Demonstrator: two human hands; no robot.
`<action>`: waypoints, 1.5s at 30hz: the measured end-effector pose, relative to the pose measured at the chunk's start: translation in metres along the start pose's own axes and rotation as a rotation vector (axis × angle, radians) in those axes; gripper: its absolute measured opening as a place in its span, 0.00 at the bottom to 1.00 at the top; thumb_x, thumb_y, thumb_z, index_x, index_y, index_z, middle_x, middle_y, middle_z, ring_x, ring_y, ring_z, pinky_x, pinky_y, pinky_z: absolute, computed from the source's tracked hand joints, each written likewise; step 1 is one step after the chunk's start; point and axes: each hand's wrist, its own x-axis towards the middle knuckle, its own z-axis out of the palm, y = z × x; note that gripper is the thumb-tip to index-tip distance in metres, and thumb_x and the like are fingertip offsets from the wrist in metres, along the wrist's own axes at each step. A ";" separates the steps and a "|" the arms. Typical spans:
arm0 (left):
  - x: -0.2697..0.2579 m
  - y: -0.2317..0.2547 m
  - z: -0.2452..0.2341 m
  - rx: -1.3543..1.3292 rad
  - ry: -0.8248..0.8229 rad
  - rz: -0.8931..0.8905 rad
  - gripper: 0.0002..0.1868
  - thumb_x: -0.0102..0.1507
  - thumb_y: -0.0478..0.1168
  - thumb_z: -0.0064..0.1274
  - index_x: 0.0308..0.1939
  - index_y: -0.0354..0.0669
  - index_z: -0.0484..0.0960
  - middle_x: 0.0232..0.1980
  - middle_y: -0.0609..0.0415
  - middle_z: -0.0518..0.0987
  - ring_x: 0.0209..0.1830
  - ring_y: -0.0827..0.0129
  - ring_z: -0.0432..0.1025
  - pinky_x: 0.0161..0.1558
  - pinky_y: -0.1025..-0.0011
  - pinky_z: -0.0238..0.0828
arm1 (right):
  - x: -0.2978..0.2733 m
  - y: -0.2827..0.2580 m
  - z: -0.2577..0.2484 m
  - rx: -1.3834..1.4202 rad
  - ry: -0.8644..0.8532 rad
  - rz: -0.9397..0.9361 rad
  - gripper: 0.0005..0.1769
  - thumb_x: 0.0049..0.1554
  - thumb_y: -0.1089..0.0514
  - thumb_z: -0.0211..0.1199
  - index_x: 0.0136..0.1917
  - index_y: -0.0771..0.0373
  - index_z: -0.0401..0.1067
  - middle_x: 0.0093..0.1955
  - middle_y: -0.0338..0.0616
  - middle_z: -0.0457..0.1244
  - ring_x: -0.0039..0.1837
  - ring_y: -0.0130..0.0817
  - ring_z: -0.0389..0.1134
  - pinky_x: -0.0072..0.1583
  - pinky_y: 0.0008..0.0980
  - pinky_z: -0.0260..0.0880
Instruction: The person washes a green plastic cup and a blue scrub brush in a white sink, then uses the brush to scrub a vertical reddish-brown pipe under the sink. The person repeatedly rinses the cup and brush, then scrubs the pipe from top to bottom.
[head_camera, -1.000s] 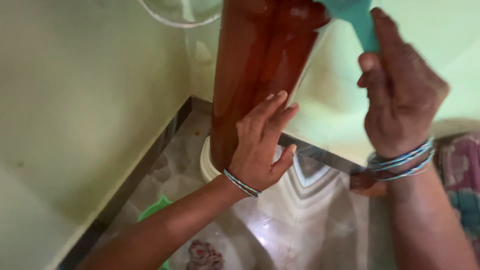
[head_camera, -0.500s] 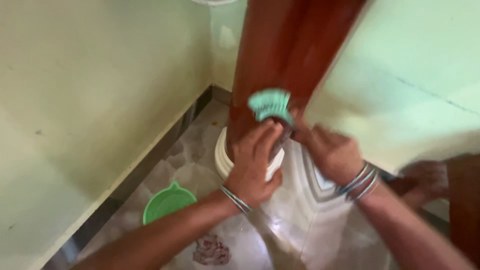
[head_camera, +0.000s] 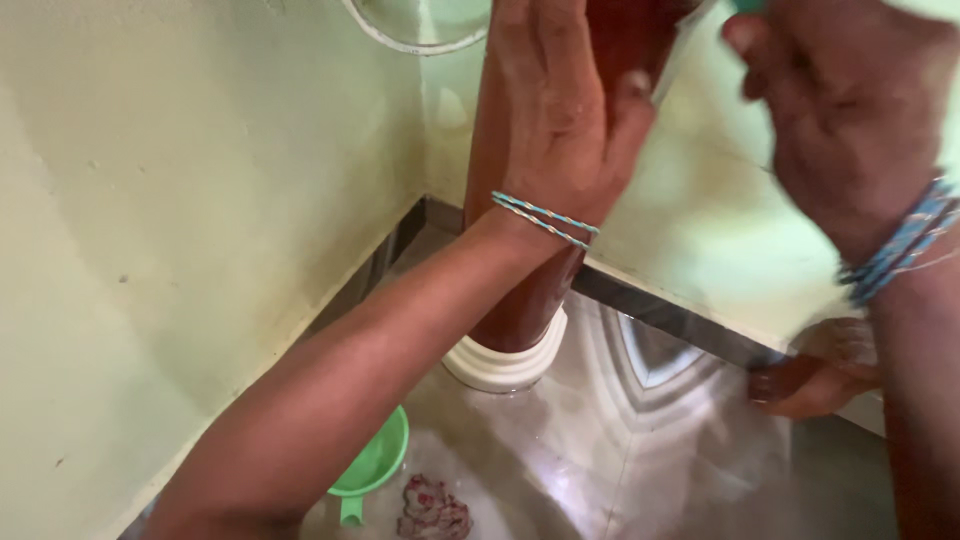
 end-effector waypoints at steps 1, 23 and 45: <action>-0.003 -0.004 0.001 0.027 -0.006 -0.009 0.42 0.68 0.34 0.56 0.78 0.41 0.45 0.77 0.37 0.51 0.74 0.43 0.53 0.74 0.55 0.52 | -0.013 -0.002 0.011 0.039 -0.035 0.010 0.11 0.70 0.62 0.63 0.64 0.66 0.74 0.45 0.49 0.67 0.42 0.40 0.67 0.45 0.38 0.68; 0.016 -0.032 -0.025 0.145 -0.303 -0.060 0.38 0.67 0.36 0.54 0.80 0.51 0.59 0.73 0.41 0.64 0.69 0.44 0.61 0.65 0.52 0.58 | -0.001 -0.046 0.024 -0.003 -0.063 0.052 0.13 0.70 0.67 0.61 0.68 0.65 0.71 0.45 0.49 0.67 0.43 0.41 0.70 0.44 0.37 0.68; -0.224 -0.077 -0.068 0.267 -0.553 -0.194 0.55 0.54 0.34 0.59 0.76 0.21 0.40 0.78 0.20 0.36 0.77 0.23 0.43 0.72 0.44 0.48 | -0.189 -0.115 0.157 -0.012 -0.345 0.164 0.29 0.58 0.55 0.62 0.73 0.54 0.65 0.42 0.43 0.66 0.41 0.40 0.71 0.39 0.39 0.71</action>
